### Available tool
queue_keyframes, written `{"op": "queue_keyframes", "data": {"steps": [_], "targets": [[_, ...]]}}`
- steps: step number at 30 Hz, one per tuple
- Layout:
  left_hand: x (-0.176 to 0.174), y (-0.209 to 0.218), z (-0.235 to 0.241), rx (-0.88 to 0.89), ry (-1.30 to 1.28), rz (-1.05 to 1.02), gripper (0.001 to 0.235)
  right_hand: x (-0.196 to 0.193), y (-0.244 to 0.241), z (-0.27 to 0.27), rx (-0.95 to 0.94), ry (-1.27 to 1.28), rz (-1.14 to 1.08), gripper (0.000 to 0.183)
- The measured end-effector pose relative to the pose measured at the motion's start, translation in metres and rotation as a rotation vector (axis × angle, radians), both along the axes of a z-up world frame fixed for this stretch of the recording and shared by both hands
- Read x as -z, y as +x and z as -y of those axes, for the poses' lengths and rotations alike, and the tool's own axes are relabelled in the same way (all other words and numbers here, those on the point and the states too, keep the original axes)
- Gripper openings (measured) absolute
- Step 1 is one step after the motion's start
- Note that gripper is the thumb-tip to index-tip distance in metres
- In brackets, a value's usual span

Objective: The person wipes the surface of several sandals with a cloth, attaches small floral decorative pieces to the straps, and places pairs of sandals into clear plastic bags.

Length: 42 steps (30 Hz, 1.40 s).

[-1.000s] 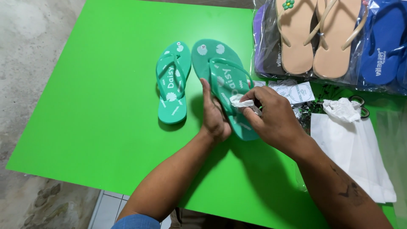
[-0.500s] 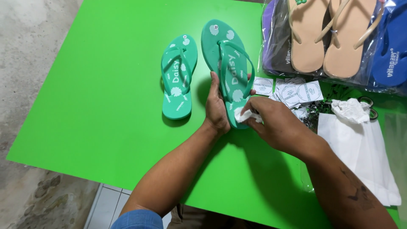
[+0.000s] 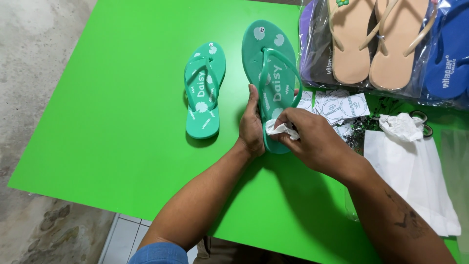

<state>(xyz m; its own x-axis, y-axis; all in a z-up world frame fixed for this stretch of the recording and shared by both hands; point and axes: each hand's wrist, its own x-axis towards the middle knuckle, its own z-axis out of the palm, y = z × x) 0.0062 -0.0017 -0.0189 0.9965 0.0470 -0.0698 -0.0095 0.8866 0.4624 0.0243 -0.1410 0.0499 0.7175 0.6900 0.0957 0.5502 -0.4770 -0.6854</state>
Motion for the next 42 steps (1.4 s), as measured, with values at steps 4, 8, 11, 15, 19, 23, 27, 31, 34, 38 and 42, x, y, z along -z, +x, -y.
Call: {"op": "queue_keyframes", "data": {"steps": [4,8,11,15,19,23,27,31,34,38,42], "targets": [[-0.013,-0.008,0.002,-0.024,0.068,0.008,0.08,-0.006,-0.002,0.002,-0.054,-0.128,-0.053,0.022],[-0.01,-0.007,-0.01,-0.078,0.613,-0.019,0.082,-0.017,-0.005,0.006,-0.163,-0.249,-0.151,0.02],[-0.025,-0.012,-0.007,-0.111,0.894,-0.034,0.067,-0.035,-0.009,0.012,-0.282,-0.309,-0.25,0.018],[-0.035,-0.013,-0.01,-0.09,0.805,-0.006,0.051,-0.07,-0.006,0.031,-0.158,-0.079,-0.239,0.023],[-0.028,-0.012,-0.015,0.192,0.892,0.047,0.054,-0.078,0.008,0.058,0.183,0.147,0.132,0.021],[-0.048,-0.018,-0.014,0.547,0.838,-0.034,0.073,-0.069,0.026,0.081,0.351,0.358,0.426,0.013],[-0.046,-0.017,-0.015,0.683,0.83,-0.055,0.074,-0.072,0.03,0.073,0.423,0.46,0.225,0.013],[-0.047,-0.02,-0.013,0.704,0.835,-0.072,0.07,-0.073,0.03,0.066,0.391,0.374,0.155,0.016],[-0.048,-0.022,-0.01,0.691,0.836,-0.072,0.069,-0.062,0.036,0.066,0.373,0.202,0.206,0.018],[-0.052,-0.024,-0.01,0.582,0.776,0.145,0.03,-0.052,0.04,0.068,0.42,0.093,0.274,0.033],[-0.046,-0.023,-0.009,0.554,0.779,0.153,0.029,-0.052,0.041,0.067,0.428,0.038,0.278,0.035]]}}
